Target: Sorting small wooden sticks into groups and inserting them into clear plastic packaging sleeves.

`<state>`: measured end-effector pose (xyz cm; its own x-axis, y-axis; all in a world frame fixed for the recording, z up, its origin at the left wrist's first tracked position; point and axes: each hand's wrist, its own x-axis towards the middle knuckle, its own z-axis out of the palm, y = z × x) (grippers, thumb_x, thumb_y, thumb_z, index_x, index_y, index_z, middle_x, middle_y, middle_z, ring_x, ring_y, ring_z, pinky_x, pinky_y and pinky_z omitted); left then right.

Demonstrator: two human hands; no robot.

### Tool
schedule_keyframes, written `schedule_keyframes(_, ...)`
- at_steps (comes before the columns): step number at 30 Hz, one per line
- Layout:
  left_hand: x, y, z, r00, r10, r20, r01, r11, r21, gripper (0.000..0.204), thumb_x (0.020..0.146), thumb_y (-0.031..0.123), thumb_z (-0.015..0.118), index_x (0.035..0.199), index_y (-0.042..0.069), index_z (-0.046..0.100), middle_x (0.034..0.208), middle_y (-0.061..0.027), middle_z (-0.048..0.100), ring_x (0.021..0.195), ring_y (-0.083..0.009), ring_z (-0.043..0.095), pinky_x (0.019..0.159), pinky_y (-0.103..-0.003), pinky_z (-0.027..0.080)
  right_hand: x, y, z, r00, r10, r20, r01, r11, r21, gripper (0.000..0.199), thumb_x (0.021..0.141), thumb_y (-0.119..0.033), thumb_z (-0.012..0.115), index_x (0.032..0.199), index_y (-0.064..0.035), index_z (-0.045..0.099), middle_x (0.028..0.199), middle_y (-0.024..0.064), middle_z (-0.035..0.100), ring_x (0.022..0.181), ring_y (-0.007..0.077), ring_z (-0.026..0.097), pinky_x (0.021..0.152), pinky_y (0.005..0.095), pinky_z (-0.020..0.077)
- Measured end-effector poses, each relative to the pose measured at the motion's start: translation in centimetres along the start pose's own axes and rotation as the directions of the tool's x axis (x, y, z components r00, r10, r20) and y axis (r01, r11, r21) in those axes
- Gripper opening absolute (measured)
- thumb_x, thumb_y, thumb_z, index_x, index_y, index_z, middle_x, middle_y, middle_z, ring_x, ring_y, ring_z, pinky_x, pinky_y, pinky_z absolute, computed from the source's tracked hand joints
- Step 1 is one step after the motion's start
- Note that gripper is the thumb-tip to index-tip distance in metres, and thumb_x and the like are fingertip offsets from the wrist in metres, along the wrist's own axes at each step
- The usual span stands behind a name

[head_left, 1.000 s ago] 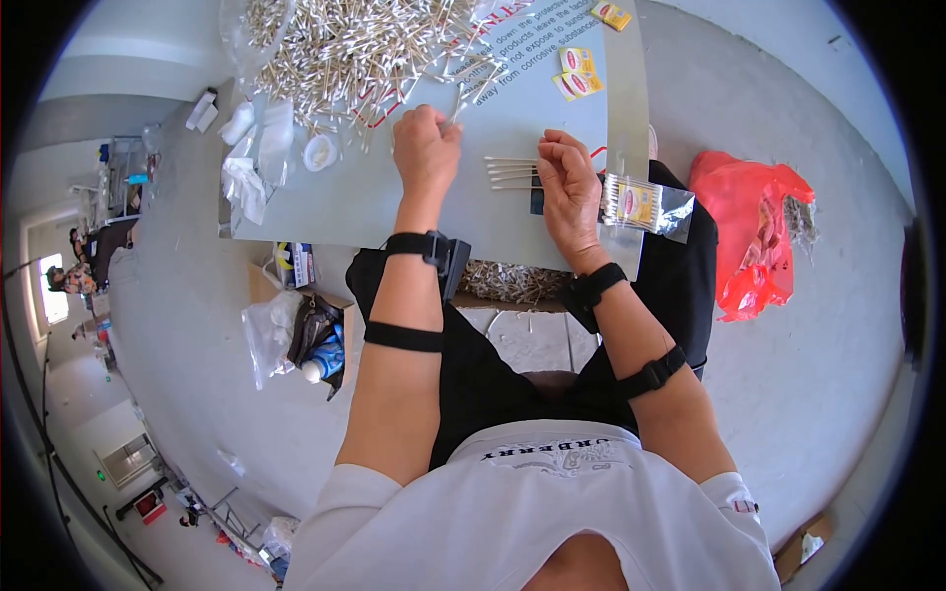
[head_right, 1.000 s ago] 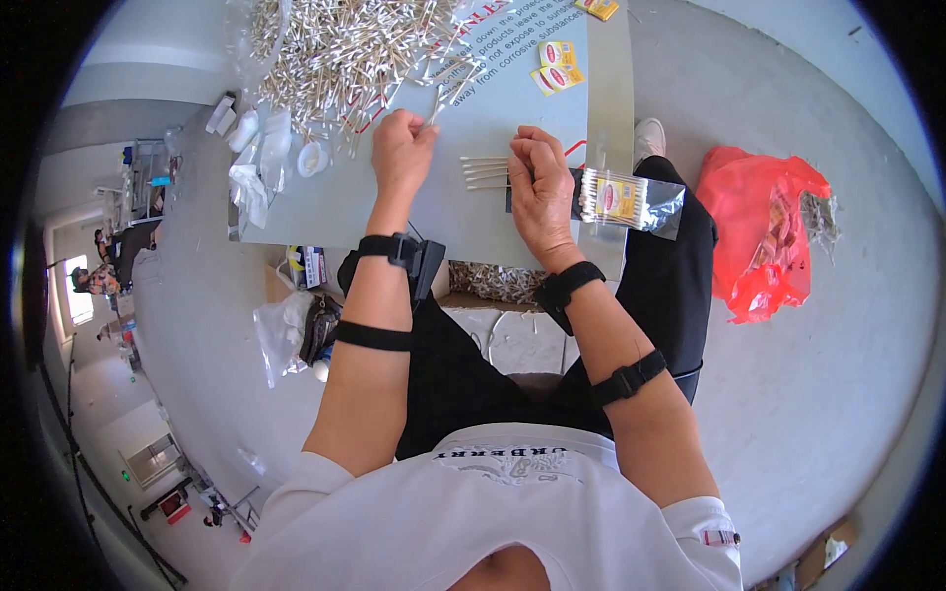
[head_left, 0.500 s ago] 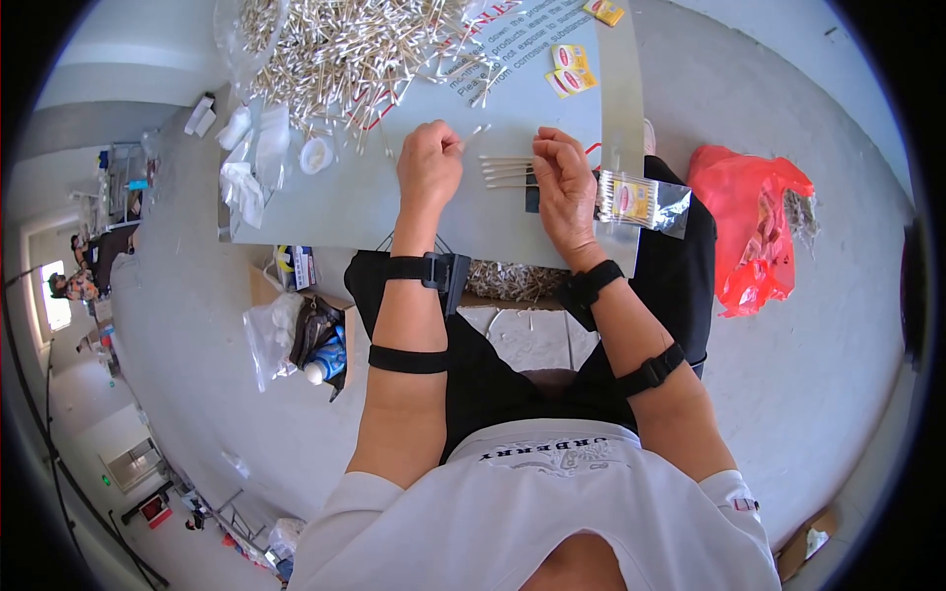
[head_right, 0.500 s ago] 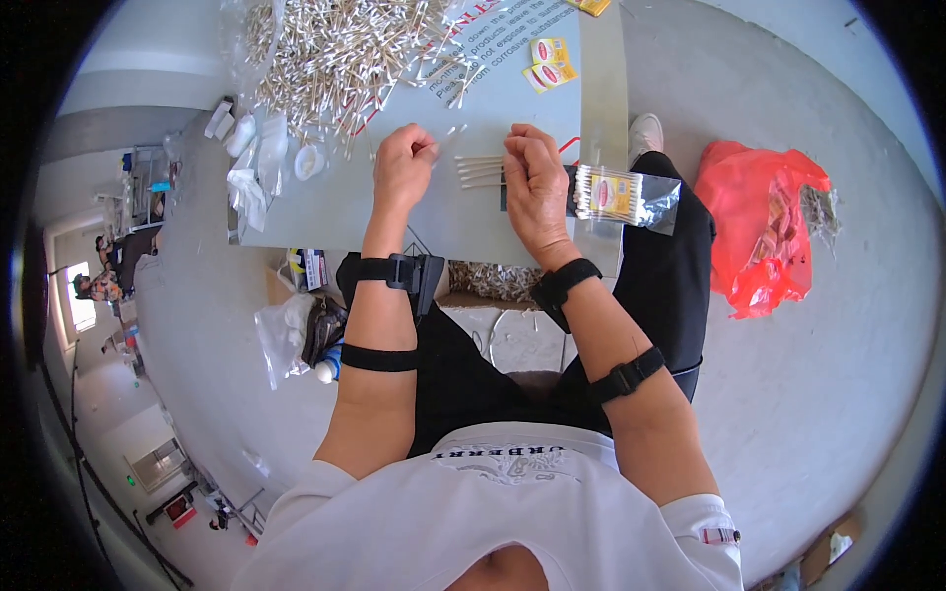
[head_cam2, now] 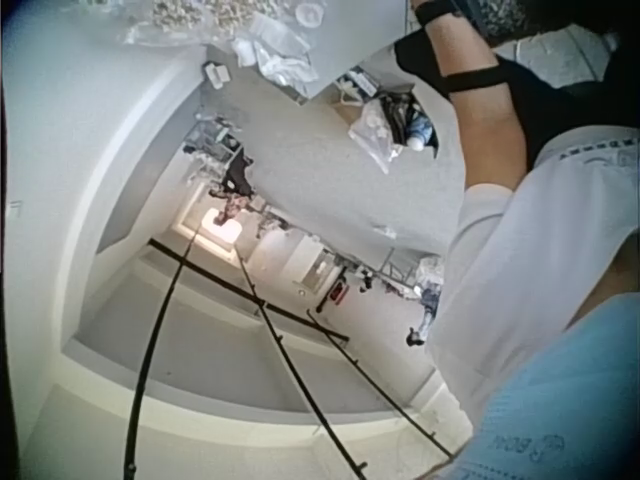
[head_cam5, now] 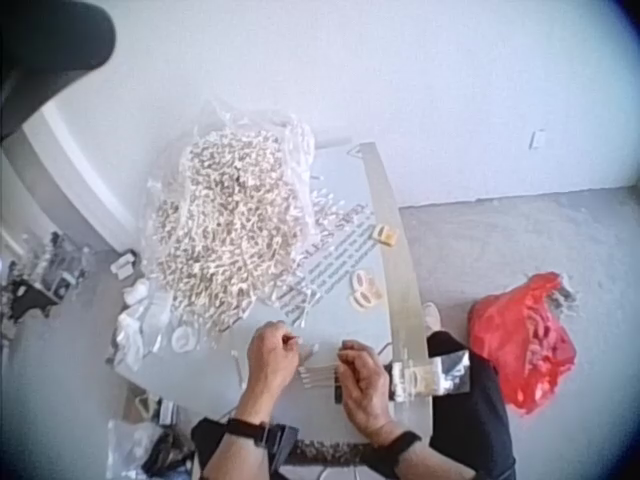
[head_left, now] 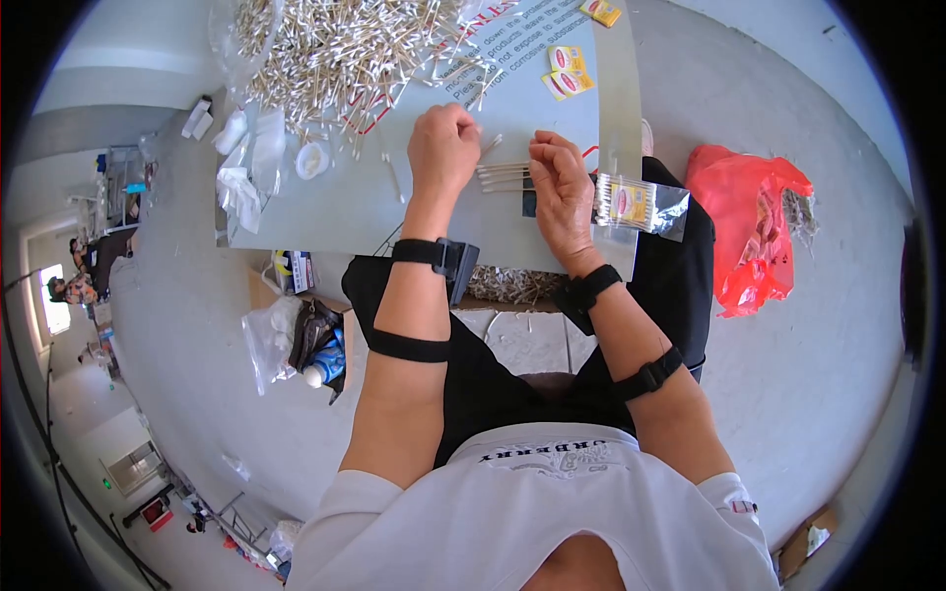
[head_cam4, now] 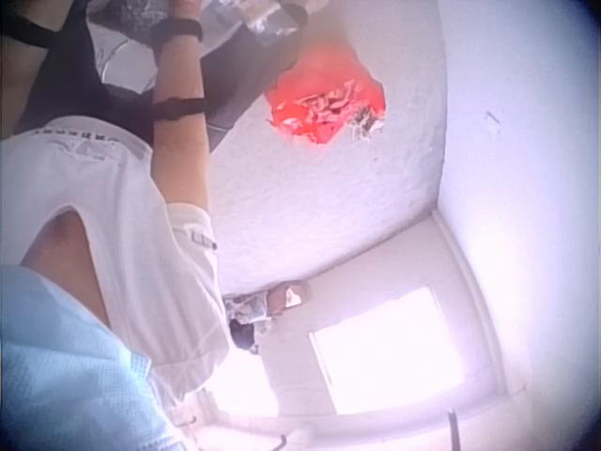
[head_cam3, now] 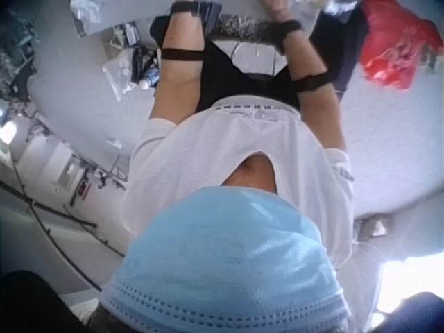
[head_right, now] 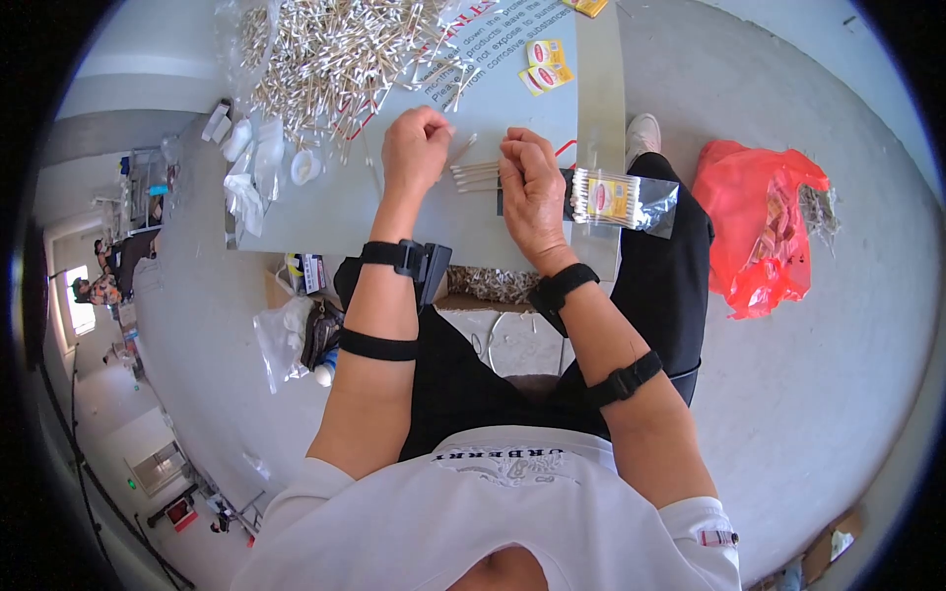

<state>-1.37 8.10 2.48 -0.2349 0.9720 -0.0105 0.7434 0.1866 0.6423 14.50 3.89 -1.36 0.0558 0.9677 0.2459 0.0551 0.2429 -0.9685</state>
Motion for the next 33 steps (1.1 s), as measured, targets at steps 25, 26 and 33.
schedule_keyframes(25, 6.5, -0.9, -0.9, 0.829, 0.55, -0.099, -0.466, 0.779, 0.42, 0.007, 0.078, 0.009, 0.064, 0.082, 0.012, 0.069, 0.091, -0.0073, 0.059, 0.095, -0.03, 0.053, 0.081, -0.042, 0.044, -0.1, -0.4, -0.2, 0.994, 0.088, 0.061, -0.089, 0.996, 0.027, 0.011, 0.093, 0.002, 0.054, 0.103, 0.0053, 0.058, 0.121, 0.0108, 0.054, 0.104, 0.0158, 0.057, 0.091, 0.0254, 0.0469)
schedule_keyframes(26, 6.8, -0.8, -0.8, 0.837, 0.545, -0.036, -0.458, 0.737, 0.497, 0.008, 0.078, 0.009, 0.064, 0.082, 0.012, 0.07, 0.093, -0.0062, 0.058, 0.097, -0.0288, 0.052, 0.082, -0.042, 0.043, -0.1, -0.3, -0.1, 0.994, 0.088, 0.061, -0.09, 0.996, 0.026, 0.011, 0.093, 0.002, 0.054, 0.103, 0.0053, 0.058, 0.121, 0.0108, 0.054, 0.104, 0.0158, 0.057, 0.091, 0.0254, 0.0469)
schedule_keyframes(33, 4.7, 0.4, -0.1, 0.903, 0.402, 0.154, -0.408, 0.689, 0.598, 0.003, 0.076, 0.009, 0.066, 0.076, 0.012, 0.066, 0.095, -0.0083, 0.059, 0.098, -0.0315, 0.052, 0.084, -0.043, 0.044, -0.1, -0.1, -0.1, 1.0, 0.002, 0.005, -0.002, 1.0, 0.004, 0.011, 0.091, 0.001, 0.057, 0.101, 0.0035, 0.057, 0.116, 0.0141, 0.058, 0.089, 0.0211, 0.061, 0.081, 0.0285, 0.05)
